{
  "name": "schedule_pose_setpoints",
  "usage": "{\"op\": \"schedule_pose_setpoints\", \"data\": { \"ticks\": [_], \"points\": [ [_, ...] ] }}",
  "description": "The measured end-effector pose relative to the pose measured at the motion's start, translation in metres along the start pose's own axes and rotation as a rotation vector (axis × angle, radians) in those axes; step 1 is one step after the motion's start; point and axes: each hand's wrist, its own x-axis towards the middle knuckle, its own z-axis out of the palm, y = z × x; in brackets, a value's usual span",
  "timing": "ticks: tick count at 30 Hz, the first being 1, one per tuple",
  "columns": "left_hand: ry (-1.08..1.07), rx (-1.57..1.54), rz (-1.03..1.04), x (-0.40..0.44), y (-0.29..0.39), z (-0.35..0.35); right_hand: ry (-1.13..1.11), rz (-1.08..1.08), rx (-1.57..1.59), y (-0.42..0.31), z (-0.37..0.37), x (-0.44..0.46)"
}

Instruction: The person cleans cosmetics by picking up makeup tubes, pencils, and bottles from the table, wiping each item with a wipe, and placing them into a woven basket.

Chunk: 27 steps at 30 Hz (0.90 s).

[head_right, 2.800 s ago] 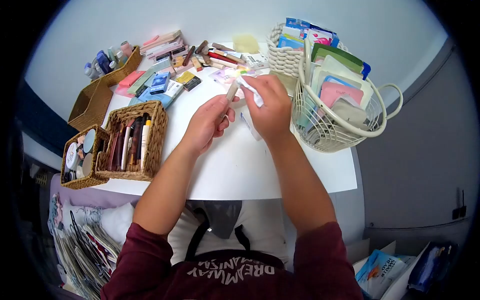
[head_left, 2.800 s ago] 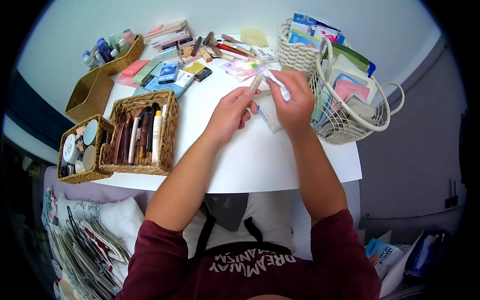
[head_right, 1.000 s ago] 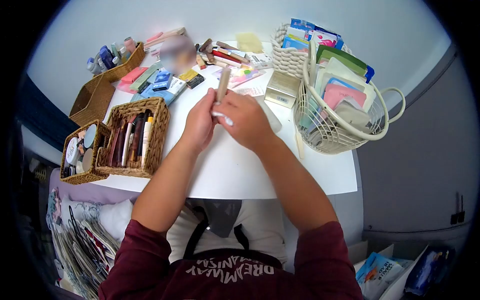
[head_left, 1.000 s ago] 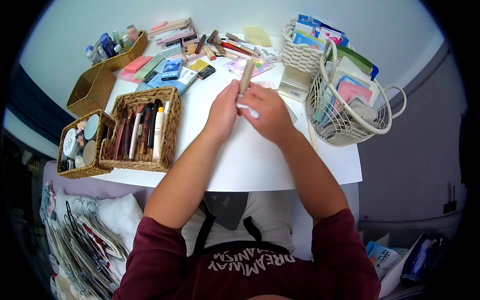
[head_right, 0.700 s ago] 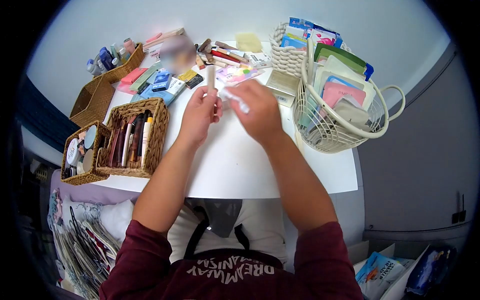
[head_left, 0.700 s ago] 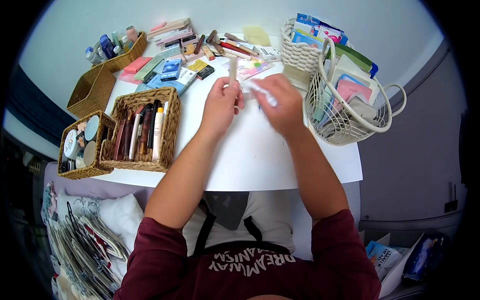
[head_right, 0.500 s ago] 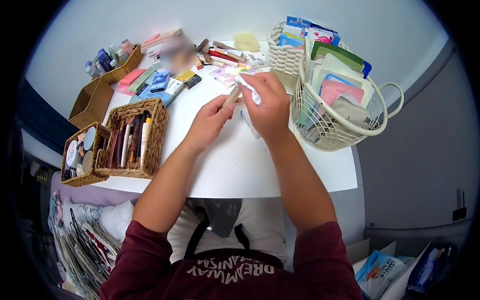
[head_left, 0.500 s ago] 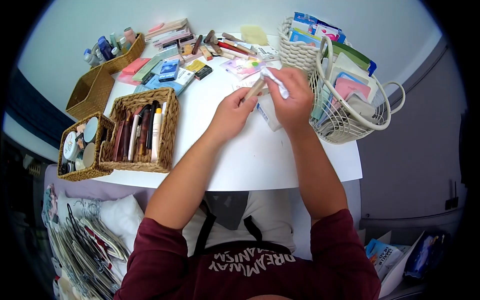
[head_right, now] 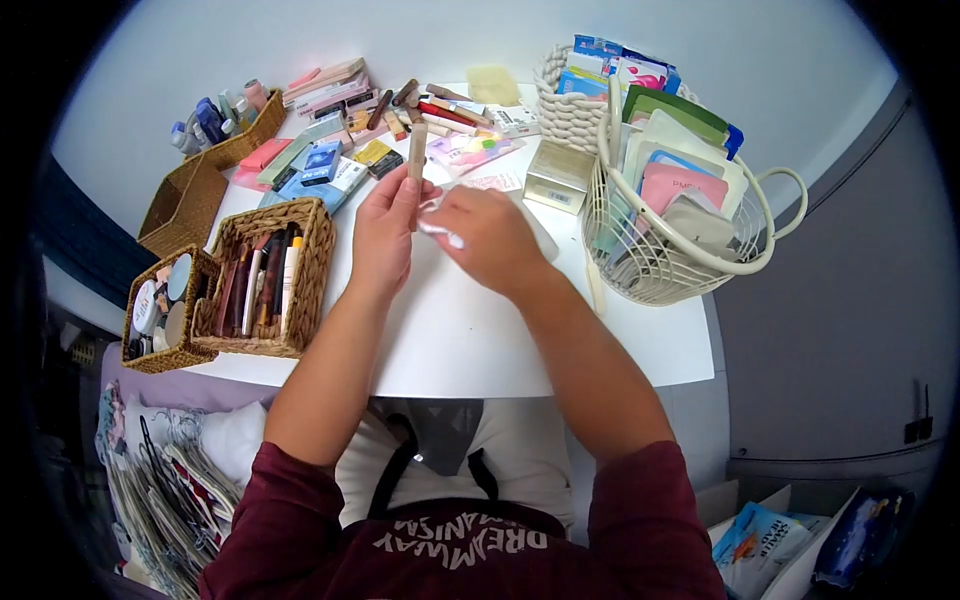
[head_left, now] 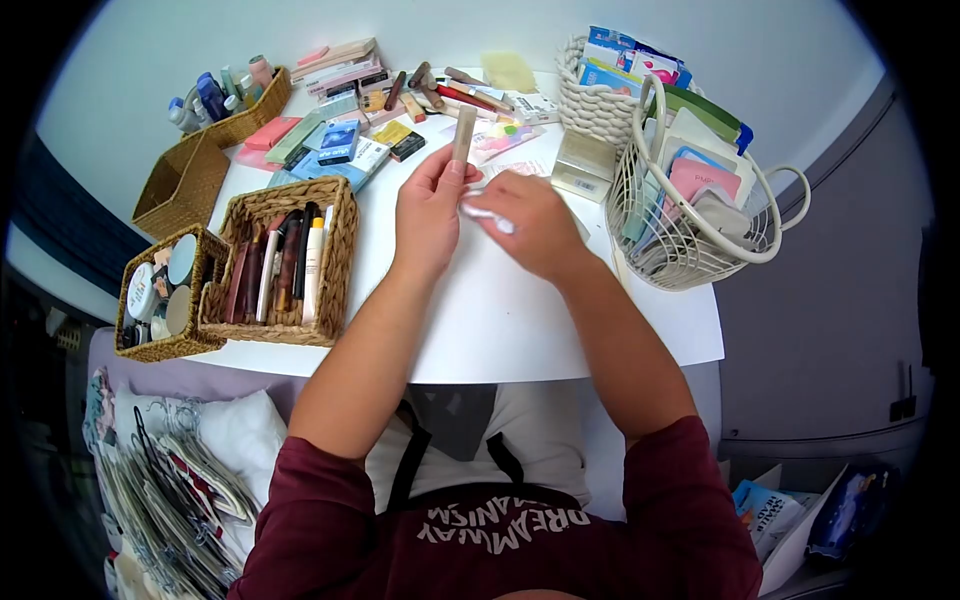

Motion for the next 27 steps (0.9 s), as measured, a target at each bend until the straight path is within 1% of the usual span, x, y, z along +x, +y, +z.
{"op": "schedule_pose_setpoints", "data": {
  "ticks": [2, 3, 4, 5, 7, 8, 11, 12, 14, 15, 16, 17, 19, 20, 23, 26, 27],
  "points": [
    [0.012, 0.182, 0.090, 0.005, -0.001, -0.003, 0.127, 0.041, -0.025, 0.003, -0.013, 0.003],
    [0.022, 0.273, 0.137, 0.005, 0.000, -0.004, 0.244, 0.112, 0.038, -0.001, -0.020, 0.006],
    [0.055, 0.408, 0.130, 0.005, 0.001, -0.004, 0.344, 0.126, 0.025, -0.004, -0.027, 0.008],
    [0.035, 0.482, 0.160, 0.002, 0.001, -0.004, 0.445, 0.141, 0.012, -0.006, -0.031, 0.009],
    [-0.011, 0.628, 0.221, -0.005, 0.009, 0.003, 0.452, 0.219, 0.111, -0.004, -0.032, 0.009],
    [-0.039, 0.593, 0.244, -0.004, 0.006, 0.003, 0.456, 0.261, 0.159, -0.003, -0.033, 0.009],
    [-0.121, 0.755, 0.395, -0.009, 0.010, 0.005, 0.371, 0.352, 0.235, -0.003, -0.030, 0.009],
    [-0.153, 0.796, 0.410, -0.009, 0.011, 0.005, 0.319, 0.393, 0.300, -0.003, -0.029, 0.008],
    [-0.211, 0.881, 0.439, -0.010, 0.013, 0.004, 0.363, 0.341, 0.233, -0.007, -0.031, 0.008],
    [-0.168, 0.881, 0.444, -0.010, 0.012, 0.003, 0.384, 0.315, 0.201, -0.007, -0.032, 0.009],
    [-0.123, 0.880, 0.450, -0.009, 0.010, 0.002, 0.437, 0.347, 0.289, -0.005, -0.034, 0.008],
    [-0.077, 0.879, 0.456, -0.008, 0.009, 0.000, 0.420, 0.334, 0.328, -0.005, -0.037, 0.008],
    [-0.068, 0.889, 0.527, -0.005, 0.006, -0.002, 0.389, 0.313, 0.407, -0.007, -0.042, 0.008],
    [-0.067, 0.893, 0.561, -0.004, 0.004, -0.003, 0.308, 0.206, 0.300, -0.006, -0.041, 0.009],
    [-0.078, 0.914, 0.549, -0.007, 0.006, -0.002, 0.161, 0.292, 0.306, -0.012, -0.035, 0.009],
    [-0.110, 0.943, 0.498, -0.010, 0.014, 0.000, 0.262, 0.399, 0.341, -0.004, -0.034, 0.008],
    [-0.107, 0.907, 0.486, -0.010, 0.015, 0.000, 0.301, 0.438, 0.341, -0.002, -0.034, 0.007]
  ]
}}
